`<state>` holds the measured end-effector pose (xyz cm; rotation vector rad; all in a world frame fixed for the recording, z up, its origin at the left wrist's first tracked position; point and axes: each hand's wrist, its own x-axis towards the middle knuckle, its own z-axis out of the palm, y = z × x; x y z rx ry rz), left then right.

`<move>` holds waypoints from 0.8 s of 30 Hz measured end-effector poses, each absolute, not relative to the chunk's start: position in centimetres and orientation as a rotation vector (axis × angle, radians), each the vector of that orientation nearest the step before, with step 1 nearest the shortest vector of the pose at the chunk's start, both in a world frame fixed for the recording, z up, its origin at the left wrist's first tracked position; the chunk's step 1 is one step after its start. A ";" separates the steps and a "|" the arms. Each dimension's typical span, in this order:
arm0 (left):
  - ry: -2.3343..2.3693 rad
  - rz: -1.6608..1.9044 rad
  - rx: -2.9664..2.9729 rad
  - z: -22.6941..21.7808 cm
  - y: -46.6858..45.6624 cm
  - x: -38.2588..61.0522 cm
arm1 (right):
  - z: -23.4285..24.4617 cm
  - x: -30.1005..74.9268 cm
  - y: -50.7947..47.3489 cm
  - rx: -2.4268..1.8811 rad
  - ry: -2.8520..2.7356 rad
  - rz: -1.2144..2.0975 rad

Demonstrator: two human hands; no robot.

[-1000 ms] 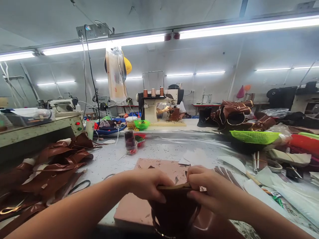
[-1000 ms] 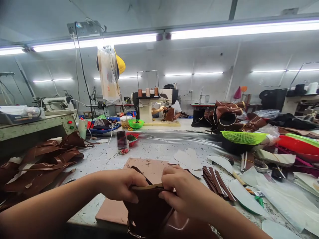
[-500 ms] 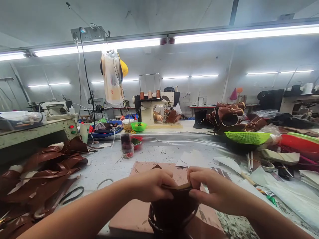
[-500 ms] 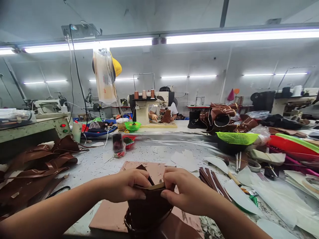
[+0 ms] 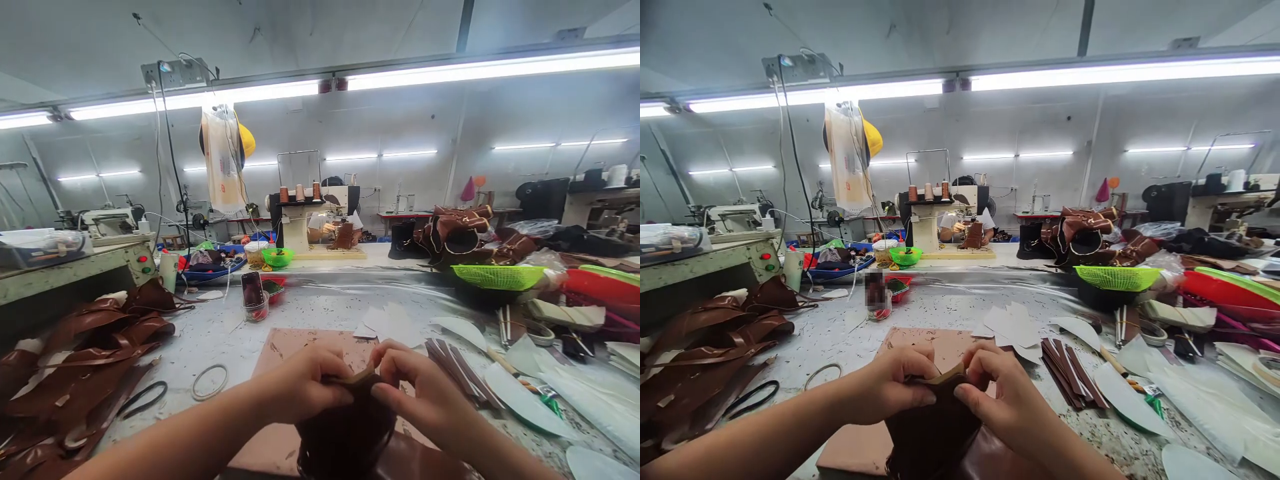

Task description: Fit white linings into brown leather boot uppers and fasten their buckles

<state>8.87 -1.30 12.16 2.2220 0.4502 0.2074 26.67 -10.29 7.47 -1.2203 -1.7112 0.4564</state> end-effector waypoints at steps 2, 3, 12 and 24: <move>0.420 0.145 2.192 12.6 -1.2 8.7 | 7.0 26.4 -10.1 -1.251 -1.694 0.440; 0.416 0.107 2.187 12.8 -1.3 8.7 | 6.8 26.2 -10.1 -1.258 -1.694 0.427; 0.484 0.384 2.198 11.9 -2.3 9.3 | 6.2 25.5 -9.8 -1.297 -1.627 0.617; 0.451 0.694 2.182 9.8 -4.5 7.3 | 7.8 25.0 -11.3 -1.293 -2.015 0.535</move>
